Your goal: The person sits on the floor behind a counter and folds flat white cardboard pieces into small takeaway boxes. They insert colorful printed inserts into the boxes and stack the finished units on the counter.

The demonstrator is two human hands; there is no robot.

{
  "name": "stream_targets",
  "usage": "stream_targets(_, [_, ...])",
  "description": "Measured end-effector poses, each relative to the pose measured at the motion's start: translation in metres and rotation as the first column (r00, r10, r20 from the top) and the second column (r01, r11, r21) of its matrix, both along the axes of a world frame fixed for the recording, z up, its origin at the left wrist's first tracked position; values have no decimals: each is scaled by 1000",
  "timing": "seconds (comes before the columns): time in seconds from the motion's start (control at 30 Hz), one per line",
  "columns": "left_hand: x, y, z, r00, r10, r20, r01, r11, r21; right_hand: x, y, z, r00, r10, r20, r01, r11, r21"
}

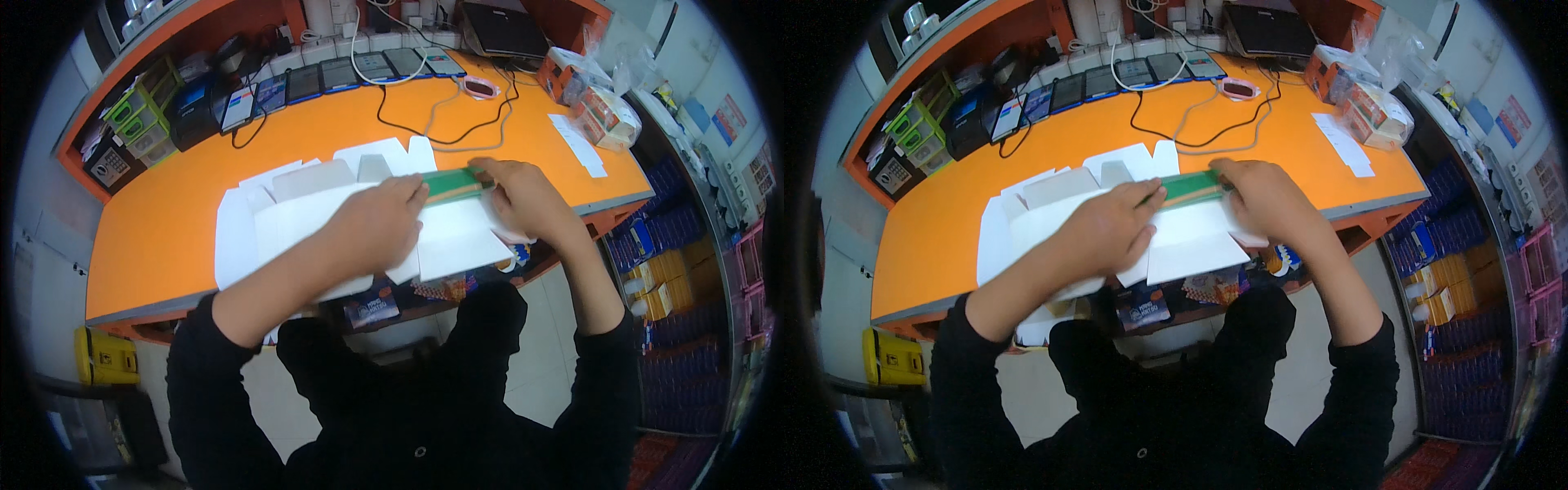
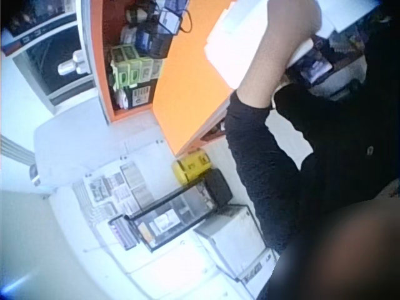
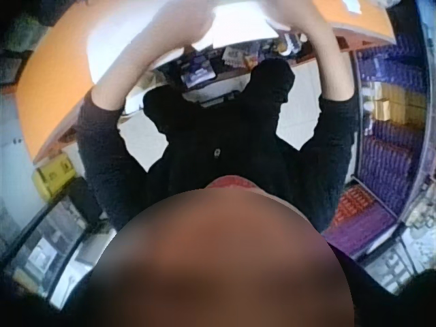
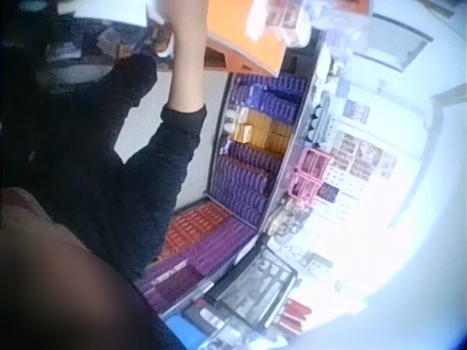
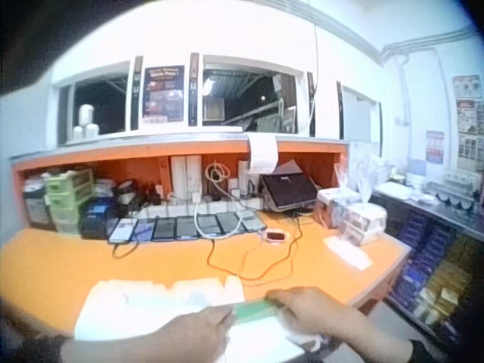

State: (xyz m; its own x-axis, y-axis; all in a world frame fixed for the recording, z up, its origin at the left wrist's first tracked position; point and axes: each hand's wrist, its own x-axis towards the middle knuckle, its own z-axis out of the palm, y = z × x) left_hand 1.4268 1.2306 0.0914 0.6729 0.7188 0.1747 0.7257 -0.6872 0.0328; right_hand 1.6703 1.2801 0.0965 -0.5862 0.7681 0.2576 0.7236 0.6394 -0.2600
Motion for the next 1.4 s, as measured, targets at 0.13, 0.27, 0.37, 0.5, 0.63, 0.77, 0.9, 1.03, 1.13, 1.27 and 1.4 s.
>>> stream_targets(0.13, [3,-22,36,985,169,17,-169,985,-39,18,-26,2,960,42,-279,9,984,178])
stream_targets(0.27, [7,-61,44,994,-18,-111,-4,981,-196,19,-59,-4,775,32,-631,96,981,167])
stream_targets(0.37, [-3,-60,40,984,60,-165,-59,998,8,7,-80,-20,803,101,-588,88,955,284])
stream_targets(0.5, [-41,-51,43,942,169,-289,-171,985,19,-5,-93,-27,766,160,-622,78,939,336])
stream_targets(0.63, [-52,-39,45,996,42,-78,-58,975,-214,-26,-95,-26,693,216,-688,21,948,319])
stream_targets(0.77, [-32,-15,36,998,-6,69,33,916,-399,-43,-97,-36,667,177,-723,9,969,246])
stream_targets(0.9, [-15,4,26,992,18,127,48,867,-496,-40,-103,-43,623,132,-771,44,978,203])
stream_targets(1.03, [-22,8,30,957,70,282,122,786,-606,-34,-115,-38,659,154,-736,99,953,288])
stream_targets(1.13, [-20,3,26,932,95,349,107,849,-517,-45,-120,-38,852,261,-454,46,826,561])
stream_targets(1.27, [-22,-10,43,879,138,456,-65,983,-174,-69,-107,-47,947,185,-261,-40,878,477])
stream_targets(1.4, [-58,-55,108,672,16,740,-375,869,322,-76,-91,-41,967,114,-226,3,887,462])
